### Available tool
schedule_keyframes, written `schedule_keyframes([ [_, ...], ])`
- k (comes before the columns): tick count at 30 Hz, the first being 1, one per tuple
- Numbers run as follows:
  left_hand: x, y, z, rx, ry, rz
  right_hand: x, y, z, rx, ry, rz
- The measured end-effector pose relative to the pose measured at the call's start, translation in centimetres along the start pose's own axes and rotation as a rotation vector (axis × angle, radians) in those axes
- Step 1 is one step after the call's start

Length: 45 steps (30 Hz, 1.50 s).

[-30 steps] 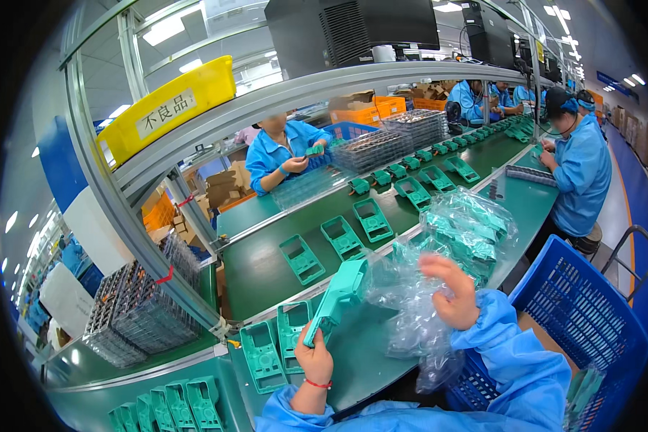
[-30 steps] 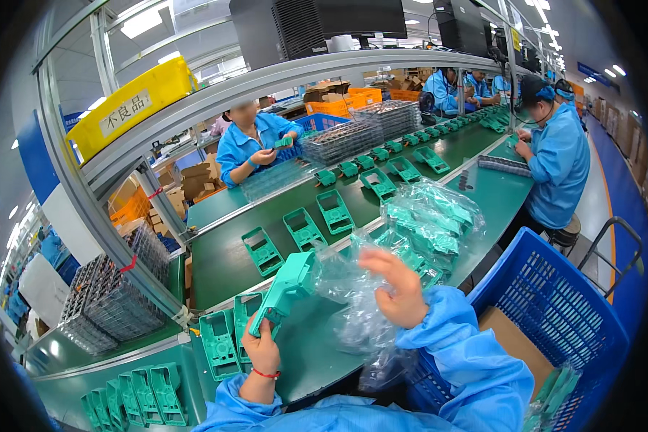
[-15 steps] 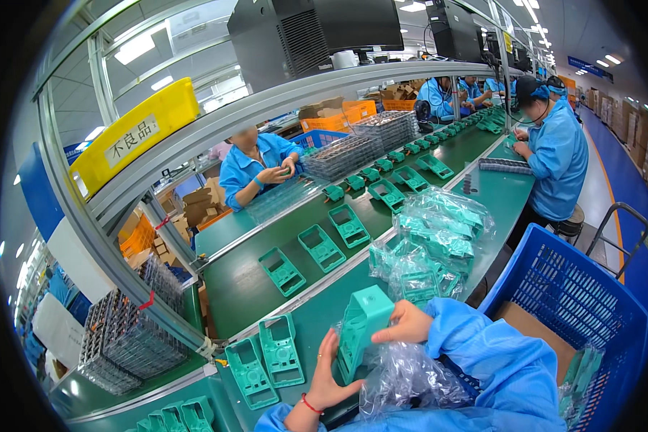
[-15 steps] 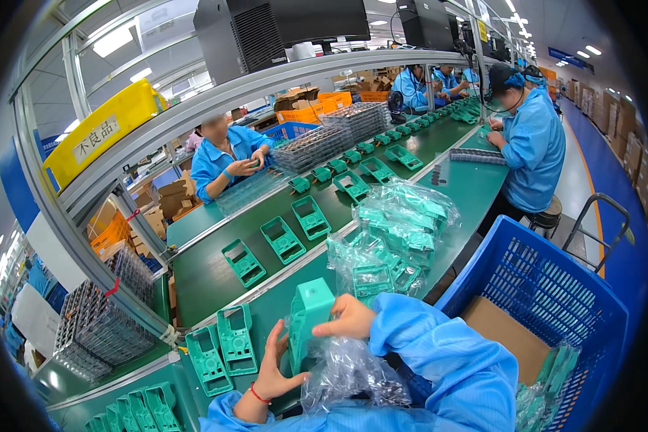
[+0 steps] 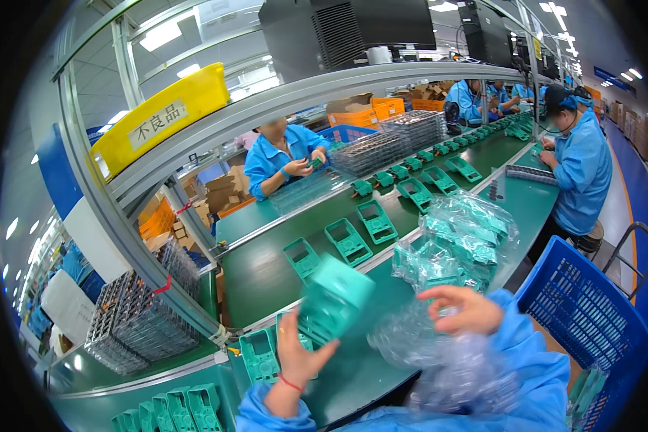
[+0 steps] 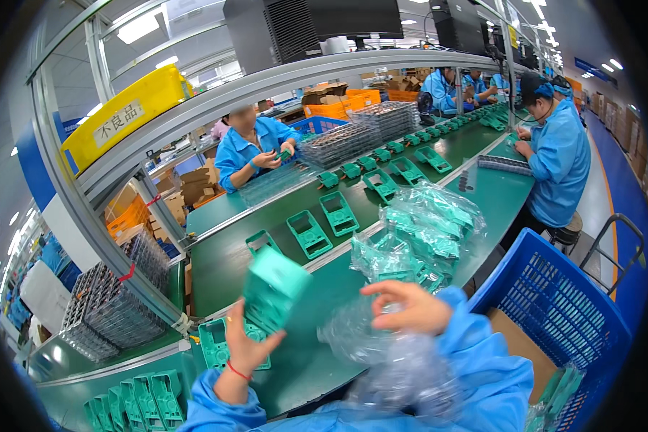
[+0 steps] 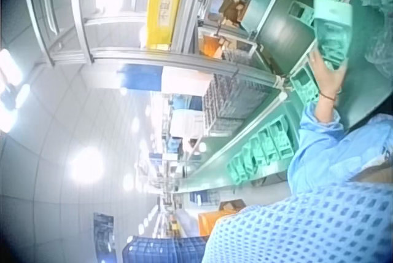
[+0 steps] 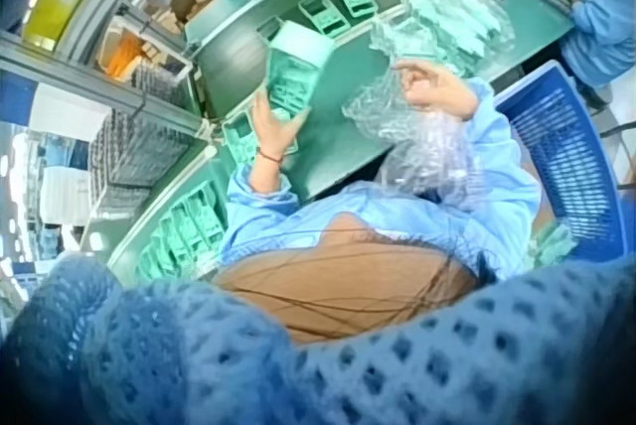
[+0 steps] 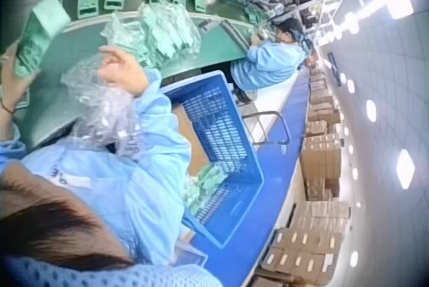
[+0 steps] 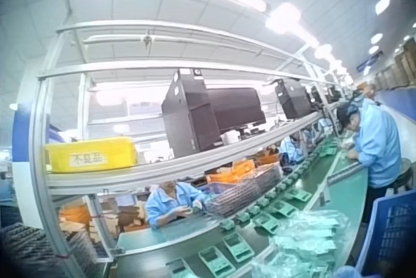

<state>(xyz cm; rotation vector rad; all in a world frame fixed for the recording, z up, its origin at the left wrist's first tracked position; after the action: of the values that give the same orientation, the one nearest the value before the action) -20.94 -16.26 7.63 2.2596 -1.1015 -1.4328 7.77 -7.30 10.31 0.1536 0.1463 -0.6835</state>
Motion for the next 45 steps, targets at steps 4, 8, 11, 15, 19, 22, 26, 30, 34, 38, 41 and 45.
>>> schedule_keyframes([
  [4, -6.3, 1.0, 10.9, -0.196, 0.355, -0.097, 1.8, 3.3, -0.1, 0.074, -0.238, 0.036],
  [8, -10.6, -2.4, 21.7, -0.407, 0.81, 0.257, 2.0, 6.3, -3.9, 0.903, -0.254, -0.214],
  [11, -10.8, -4.1, 24.1, -0.55, 1.019, 0.384, 1.1, 5.8, -5.9, 1.095, -0.402, -0.18],
  [15, -10.0, -5.6, 25.3, -0.634, 1.068, 0.506, -0.4, 4.9, -6.6, 1.155, -0.409, -0.212],
  [19, -11.0, -7.1, 21.4, -0.687, 0.813, 0.474, -1.3, 6.4, -10.4, 1.038, -0.293, -0.256],
  [22, -11.6, -8.7, 15.1, -0.155, 0.342, 0.352, -2.2, 5.8, -11.1, 0.815, -0.072, -0.246],
  [26, -4.4, -11.1, 0.6, 0.648, 0.315, 1.024, -2.1, 4.8, -12.5, 0.407, -0.065, -0.333],
  [30, 0.6, -11.9, -3.9, 0.838, 0.36, 1.018, -2.3, 1.0, -10.1, 0.085, -0.093, -0.304],
  [34, 1.7, -12.9, -1.0, 0.964, 0.481, 0.746, -1.9, 0.0, -5.3, 0.253, -0.072, -0.056],
  [38, 1.3, -10.4, 0.5, 0.968, 0.56, 0.678, -0.5, 2.6, -4.5, 0.254, -0.29, 0.187],
  [41, 0.4, -9.1, -0.2, 1.326, 0.697, 0.268, 0.0, -0.3, -6.4, 0.483, -0.011, 0.182],
  [45, -0.2, -8.7, -0.4, 1.367, 0.576, 0.096, -2.1, -4.2, -8.8, 0.258, 0.166, -0.023],
])
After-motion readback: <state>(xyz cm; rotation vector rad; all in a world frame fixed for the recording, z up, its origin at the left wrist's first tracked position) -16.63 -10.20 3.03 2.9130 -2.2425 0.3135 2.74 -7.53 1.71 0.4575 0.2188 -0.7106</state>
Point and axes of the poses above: each hand's wrist, its own x-axis away from the middle knuckle, its own y-axis out of the back of the hand, z = x × y, the point moved 6 cm from there along -x, towards the middle knuckle, and after that the axes turned 7 degrees about y, right-handed, at the moved point
